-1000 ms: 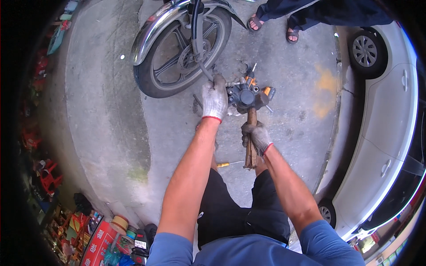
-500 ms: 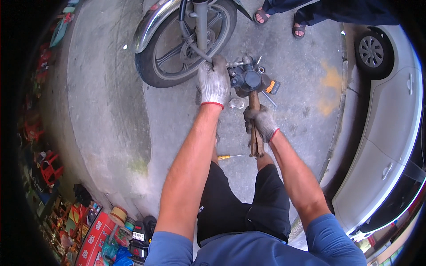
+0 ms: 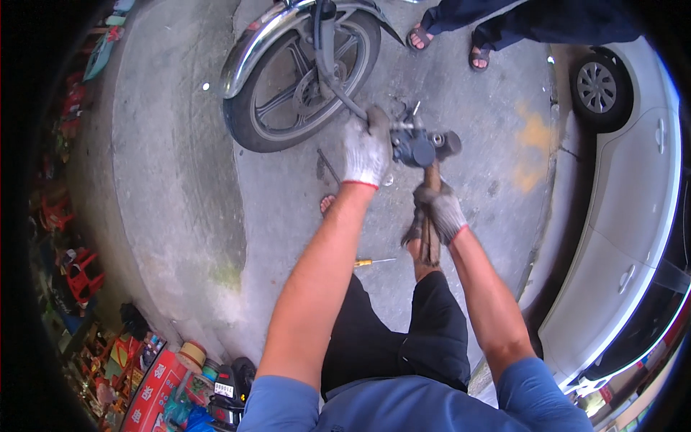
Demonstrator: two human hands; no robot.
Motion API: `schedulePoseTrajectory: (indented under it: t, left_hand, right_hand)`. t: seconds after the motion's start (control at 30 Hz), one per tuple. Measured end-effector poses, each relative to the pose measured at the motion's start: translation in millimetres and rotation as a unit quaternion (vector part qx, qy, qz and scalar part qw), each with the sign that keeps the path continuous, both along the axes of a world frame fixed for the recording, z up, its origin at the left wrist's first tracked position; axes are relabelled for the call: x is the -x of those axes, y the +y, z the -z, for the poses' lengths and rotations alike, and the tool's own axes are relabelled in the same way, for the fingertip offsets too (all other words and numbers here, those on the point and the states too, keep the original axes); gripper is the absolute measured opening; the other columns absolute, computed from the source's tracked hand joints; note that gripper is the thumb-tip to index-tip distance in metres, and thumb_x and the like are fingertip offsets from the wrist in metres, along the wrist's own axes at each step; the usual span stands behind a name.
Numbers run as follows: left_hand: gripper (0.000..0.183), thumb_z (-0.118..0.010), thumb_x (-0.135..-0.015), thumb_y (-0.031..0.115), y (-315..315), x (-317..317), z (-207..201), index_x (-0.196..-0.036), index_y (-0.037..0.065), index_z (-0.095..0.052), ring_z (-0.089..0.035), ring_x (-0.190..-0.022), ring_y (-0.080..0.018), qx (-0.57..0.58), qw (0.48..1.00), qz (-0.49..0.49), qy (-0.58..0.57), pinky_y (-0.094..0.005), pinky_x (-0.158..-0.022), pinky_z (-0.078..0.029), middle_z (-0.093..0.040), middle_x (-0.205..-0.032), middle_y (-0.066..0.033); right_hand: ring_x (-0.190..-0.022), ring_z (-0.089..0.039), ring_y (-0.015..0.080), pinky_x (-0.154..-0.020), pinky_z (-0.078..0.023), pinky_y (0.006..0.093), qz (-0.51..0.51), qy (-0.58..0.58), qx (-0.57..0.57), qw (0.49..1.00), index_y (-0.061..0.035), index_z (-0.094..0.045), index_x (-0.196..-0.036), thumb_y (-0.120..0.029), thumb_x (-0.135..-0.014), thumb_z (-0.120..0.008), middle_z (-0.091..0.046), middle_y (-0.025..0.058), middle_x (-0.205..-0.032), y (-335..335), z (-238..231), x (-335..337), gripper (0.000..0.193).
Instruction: The person removes a brake caliper from a motorcycle wheel using a metal bar and a hammer to strike it, then uses a screwdriver to pry and realign the components.
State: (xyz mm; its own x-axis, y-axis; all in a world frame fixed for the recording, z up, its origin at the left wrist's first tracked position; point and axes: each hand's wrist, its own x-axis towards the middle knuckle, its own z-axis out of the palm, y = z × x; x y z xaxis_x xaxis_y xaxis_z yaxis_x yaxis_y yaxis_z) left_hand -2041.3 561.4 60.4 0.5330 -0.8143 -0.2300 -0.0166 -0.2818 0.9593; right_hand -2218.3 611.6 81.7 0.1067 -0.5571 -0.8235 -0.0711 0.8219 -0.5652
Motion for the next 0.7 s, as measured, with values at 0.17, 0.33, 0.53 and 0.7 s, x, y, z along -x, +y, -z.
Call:
schedulePoseTrajectory:
  t: [0.17, 0.33, 0.53, 0.7]
  left_hand:
    - [0.045, -0.047, -0.097, 0.031, 2.6, 2.9, -38.8, -0.074, -0.006, -0.055, -0.043, -0.061, -0.0132, -0.054, 0.998, 0.006, -0.019, -0.0388, -0.055, -0.036, -0.047, -0.059, -0.0121]
    - [0.045, -0.05, -0.097, 0.034, 10.7, -10.7, -0.8, -0.072, -0.004, -0.057, -0.046, -0.059, -0.0152, -0.022, 0.987, -0.04, 0.156, -0.0384, -0.057, -0.04, -0.055, -0.064, -0.0081]
    - [0.049, -0.048, -0.098, 0.036, -0.7, -1.5, -3.0, -0.067, -0.002, -0.052, -0.043, -0.059, -0.0114, -0.036, 0.986, -0.056, 0.151, -0.0364, -0.052, -0.036, -0.049, -0.059, -0.0041]
    - [0.054, -0.049, -0.097, 0.036, -4.0, 0.1, 7.9, -0.062, -0.004, -0.049, -0.04, -0.055, -0.0118, 0.0, 0.995, -0.072, 0.076, -0.0376, -0.05, -0.034, -0.042, -0.053, -0.0057]
  right_hand:
    - [-0.045, -0.053, 0.0166, -0.04, -0.047, 0.0313, -0.019, 0.084, 0.059, 0.995, -0.0003, -0.052, -0.092, -0.013, -0.079, -0.064, -0.053, 0.0058, -0.063, 14.5, -55.2, 39.8, 0.021]
    - [-0.044, -0.052, 0.016, -0.04, -0.046, 0.0298, -0.021, 0.071, 0.125, 0.989, -0.0007, -0.051, -0.092, -0.013, -0.081, -0.063, -0.053, 0.0058, -0.061, 4.9, -114.7, 38.9, 0.02]
    - [-0.044, -0.053, 0.0157, -0.039, -0.046, 0.0301, 0.003, 0.089, 0.146, 0.985, 0.0008, -0.05, -0.097, -0.008, -0.082, -0.064, -0.053, 0.0061, -0.063, 5.7, -112.6, 33.3, 0.022]
    - [-0.044, -0.053, 0.0159, -0.039, -0.046, 0.0302, -0.029, 0.077, 0.121, 0.989, 0.0005, -0.049, -0.098, -0.007, -0.082, -0.064, -0.054, 0.0068, -0.064, 6.4, -108.8, 29.9, 0.023]
